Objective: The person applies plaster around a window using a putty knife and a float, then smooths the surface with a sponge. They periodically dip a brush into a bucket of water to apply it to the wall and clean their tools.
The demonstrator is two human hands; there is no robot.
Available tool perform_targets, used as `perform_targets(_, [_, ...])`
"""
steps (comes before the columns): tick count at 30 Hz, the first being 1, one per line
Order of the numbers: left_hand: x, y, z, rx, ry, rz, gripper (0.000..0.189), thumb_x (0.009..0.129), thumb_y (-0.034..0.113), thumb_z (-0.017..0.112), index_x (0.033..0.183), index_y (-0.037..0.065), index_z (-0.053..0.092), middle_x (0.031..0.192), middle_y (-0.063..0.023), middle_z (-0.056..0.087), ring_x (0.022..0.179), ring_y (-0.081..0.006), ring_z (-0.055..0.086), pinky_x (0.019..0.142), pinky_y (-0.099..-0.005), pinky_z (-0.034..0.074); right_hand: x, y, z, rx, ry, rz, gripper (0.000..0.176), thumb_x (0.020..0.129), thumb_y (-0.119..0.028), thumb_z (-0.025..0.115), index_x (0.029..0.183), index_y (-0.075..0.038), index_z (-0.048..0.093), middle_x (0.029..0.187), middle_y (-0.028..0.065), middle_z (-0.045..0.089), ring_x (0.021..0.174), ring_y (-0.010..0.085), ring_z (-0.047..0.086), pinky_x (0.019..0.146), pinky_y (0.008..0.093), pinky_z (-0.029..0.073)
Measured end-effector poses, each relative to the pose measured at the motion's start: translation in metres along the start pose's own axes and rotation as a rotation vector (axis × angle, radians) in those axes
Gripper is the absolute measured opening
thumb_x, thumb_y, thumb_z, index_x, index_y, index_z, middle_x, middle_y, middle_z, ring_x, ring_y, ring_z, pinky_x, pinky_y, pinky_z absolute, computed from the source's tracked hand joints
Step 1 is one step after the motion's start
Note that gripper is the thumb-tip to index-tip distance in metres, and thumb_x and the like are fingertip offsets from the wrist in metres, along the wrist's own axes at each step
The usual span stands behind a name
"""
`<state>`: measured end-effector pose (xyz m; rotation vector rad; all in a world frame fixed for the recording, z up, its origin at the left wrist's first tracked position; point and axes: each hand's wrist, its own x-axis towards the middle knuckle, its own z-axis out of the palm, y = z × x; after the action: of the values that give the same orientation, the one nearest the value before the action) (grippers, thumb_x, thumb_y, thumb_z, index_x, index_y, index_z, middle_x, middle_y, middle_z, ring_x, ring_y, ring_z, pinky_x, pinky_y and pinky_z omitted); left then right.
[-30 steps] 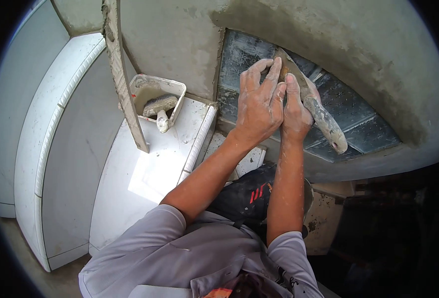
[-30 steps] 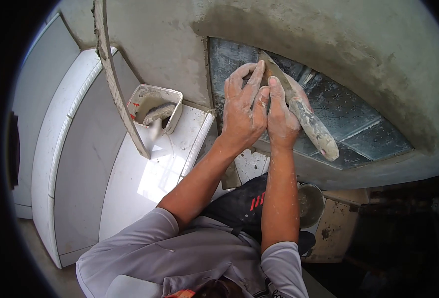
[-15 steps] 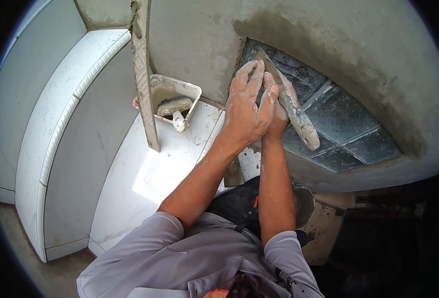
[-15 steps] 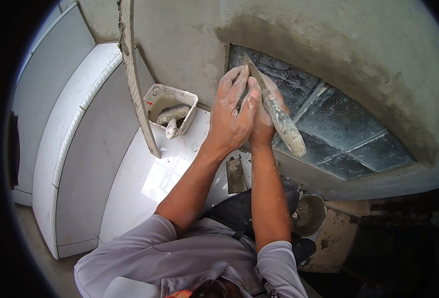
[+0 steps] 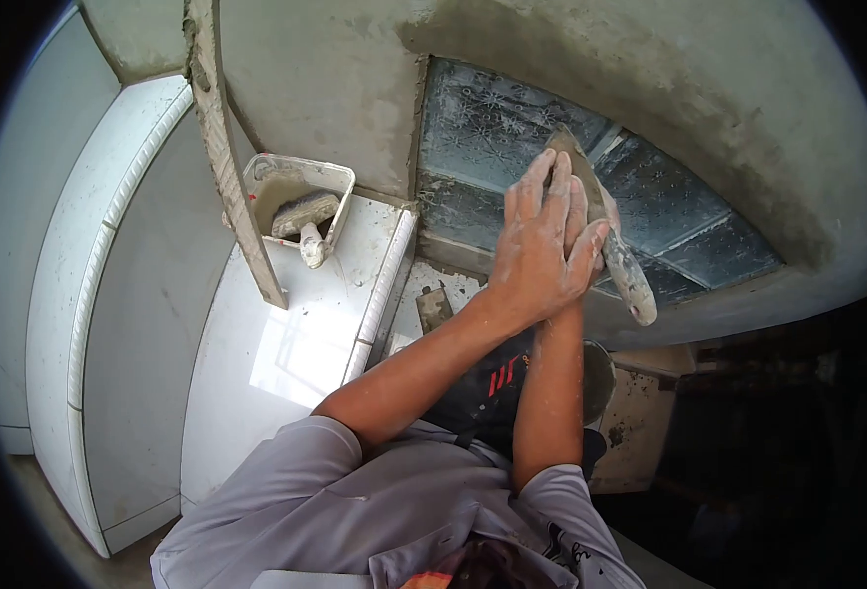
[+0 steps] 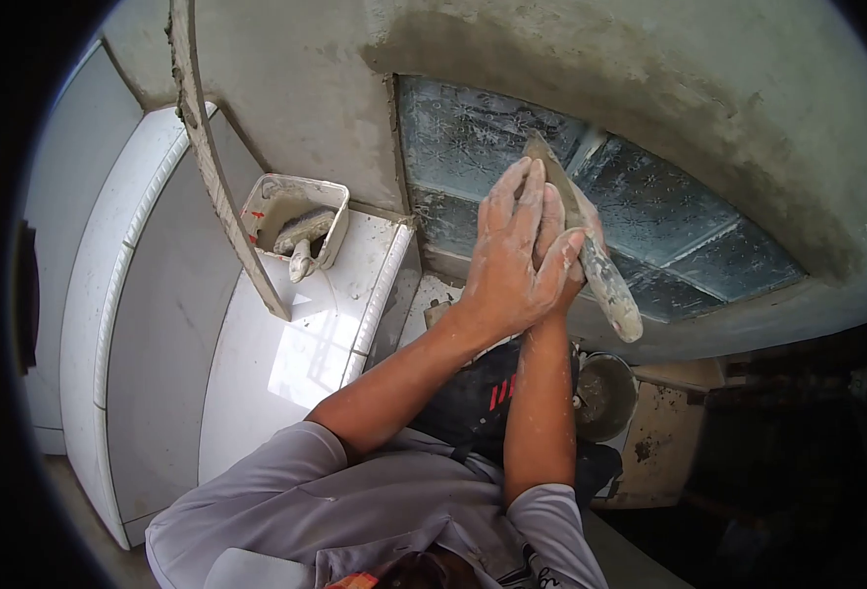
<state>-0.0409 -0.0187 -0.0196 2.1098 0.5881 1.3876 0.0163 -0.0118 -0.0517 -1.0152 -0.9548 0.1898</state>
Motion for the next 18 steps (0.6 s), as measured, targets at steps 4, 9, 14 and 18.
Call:
perform_targets(4, [0.004, -0.031, -0.023, 0.083, 0.16, -0.051, 0.06, 0.1, 0.025, 0.053, 0.141, -0.017, 0.04, 0.143, -0.0338, 0.04, 0.135, -0.0456, 0.038, 0.114, -0.0476, 0.03, 0.008, 0.011, 0.008, 0.034, -0.009, -0.059, 0.032, 0.096, -0.025, 0.064, 0.113, 0.001, 0.069, 0.107, 0.0106, 0.072, 0.096, 0.019, 0.067, 0.089, 0.0351, 0.052])
perform_targets(9, [-0.004, -0.008, 0.008, -0.053, -0.028, 0.058, 0.063, 0.098, 0.027, 0.06, 0.141, -0.015, 0.041, 0.142, -0.0295, 0.043, 0.131, -0.0404, 0.044, 0.11, -0.045, 0.036, -0.005, -0.009, -0.042, -0.101, 0.245, -0.034, 0.026, 0.091, -0.015, 0.07, 0.111, 0.002, 0.07, 0.104, 0.0094, 0.073, 0.091, 0.0175, 0.067, 0.086, 0.0339, 0.052])
perform_targets(14, [-0.021, 0.002, 0.031, -0.263, -0.162, -0.156, 0.054, 0.093, 0.028, 0.07, 0.137, -0.001, 0.056, 0.137, -0.0206, 0.053, 0.121, -0.0285, 0.055, 0.093, -0.0342, 0.049, -0.052, -0.082, -0.117, -0.507, 0.178, 0.269, 0.028, 0.093, -0.011, 0.07, 0.117, 0.002, 0.066, 0.109, 0.0094, 0.07, 0.1, 0.018, 0.065, 0.09, 0.0312, 0.05])
perform_targets(18, [-0.059, -0.014, 0.031, -0.625, -0.678, -0.496, 0.033, 0.098, 0.028, 0.067, 0.114, -0.001, 0.07, 0.1, -0.006, 0.07, 0.094, -0.013, 0.062, 0.085, -0.0293, 0.05, -0.128, -0.058, -0.158, 0.09, 0.298, 0.511, 0.037, 0.093, -0.012, 0.07, 0.126, 0.002, 0.06, 0.114, 0.0125, 0.066, 0.106, 0.0192, 0.063, 0.096, 0.03, 0.05])
